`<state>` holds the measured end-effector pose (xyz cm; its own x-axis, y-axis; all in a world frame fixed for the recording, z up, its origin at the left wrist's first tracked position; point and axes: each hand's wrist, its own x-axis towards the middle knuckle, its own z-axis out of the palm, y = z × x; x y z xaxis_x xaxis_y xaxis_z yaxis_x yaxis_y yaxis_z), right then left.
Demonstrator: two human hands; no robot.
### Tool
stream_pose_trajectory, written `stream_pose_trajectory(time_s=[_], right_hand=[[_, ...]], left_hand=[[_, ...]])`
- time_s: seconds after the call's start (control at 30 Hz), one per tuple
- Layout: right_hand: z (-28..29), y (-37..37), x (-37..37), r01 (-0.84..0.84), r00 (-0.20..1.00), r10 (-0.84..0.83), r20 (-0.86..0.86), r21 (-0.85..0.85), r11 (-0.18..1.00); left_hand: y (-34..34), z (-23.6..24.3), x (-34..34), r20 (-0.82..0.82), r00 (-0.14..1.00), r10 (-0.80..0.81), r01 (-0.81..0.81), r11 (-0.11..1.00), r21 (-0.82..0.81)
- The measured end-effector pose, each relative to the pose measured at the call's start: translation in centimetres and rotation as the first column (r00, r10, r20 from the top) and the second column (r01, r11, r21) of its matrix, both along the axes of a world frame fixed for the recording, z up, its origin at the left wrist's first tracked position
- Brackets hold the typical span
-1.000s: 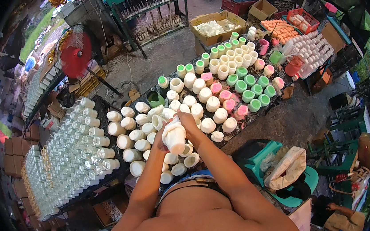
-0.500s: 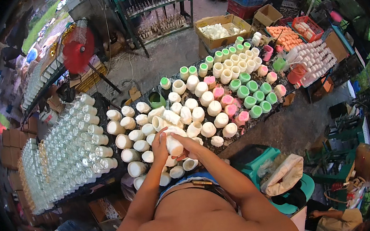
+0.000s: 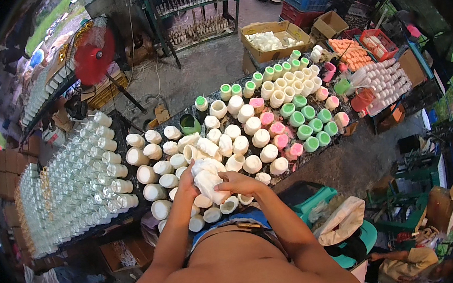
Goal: The person repeatedly picks up white plastic cups from a table, turns them over, and places them back in a pile. The person handles the cups one at a time throughout the clip.
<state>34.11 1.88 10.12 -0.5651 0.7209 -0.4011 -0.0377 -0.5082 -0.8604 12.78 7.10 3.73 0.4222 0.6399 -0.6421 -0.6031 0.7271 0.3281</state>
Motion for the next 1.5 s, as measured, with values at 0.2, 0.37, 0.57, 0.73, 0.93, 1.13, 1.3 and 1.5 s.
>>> stream_pose_trajectory(time_s=[0.2, 0.37, 0.57, 0.73, 0.93, 1.13, 1.3, 1.5], right_hand=[[-0.5, 2.7, 2.7, -0.001, 0.990, -0.032, -0.138, -0.234, 0.972], [2.3, 5.8, 5.9, 0.324, 0.937, -0.346, -0.048, -0.252, 0.912], [0.5, 16.9, 10.5, -0.291, 0.583, -0.291, 0.759, 0.529, 0.797], [0.2, 22.0, 7.4, -0.650, 0.152, -0.332, 0.931, 0.347, 0.676], [-5.9, 25.2, 5.7, -0.828, 0.056, -0.436, 0.898, 0.286, 0.482], [-9.5, 25.9, 5.2, -0.809, -0.036, -0.390, 0.920, 0.203, 0.552], [-3.0, 19.7, 2.0, -0.562, 0.319, -0.415, 0.852, 0.522, 0.641], [-3.2, 5.3, -2.7, 0.020, 0.972, 0.011, 0.235, -0.130, 0.991]], left_hand=[[2.3, -3.1, -0.9, -0.023, 0.995, 0.100, -0.097, 0.989, 0.110], [3.7, -5.5, -4.5, -0.502, 0.746, 0.439, -0.257, 0.884, 0.390], [1.2, -0.4, -6.9, -0.218, 0.913, 0.346, -0.333, 0.938, 0.096], [-1.5, 2.2, -6.4, -0.185, 0.910, 0.370, -0.372, 0.928, 0.028], [-4.2, 2.9, -6.2, 0.032, 0.912, 0.410, -0.411, 0.909, 0.062], [-4.3, 3.1, -5.3, 0.095, 0.941, 0.323, -0.335, 0.931, 0.146], [-4.3, 1.9, -5.5, -0.027, 0.977, 0.213, -0.196, 0.933, 0.301], [-2.2, 4.9, -1.7, -0.061, 0.976, 0.211, -0.182, 0.933, 0.312]])
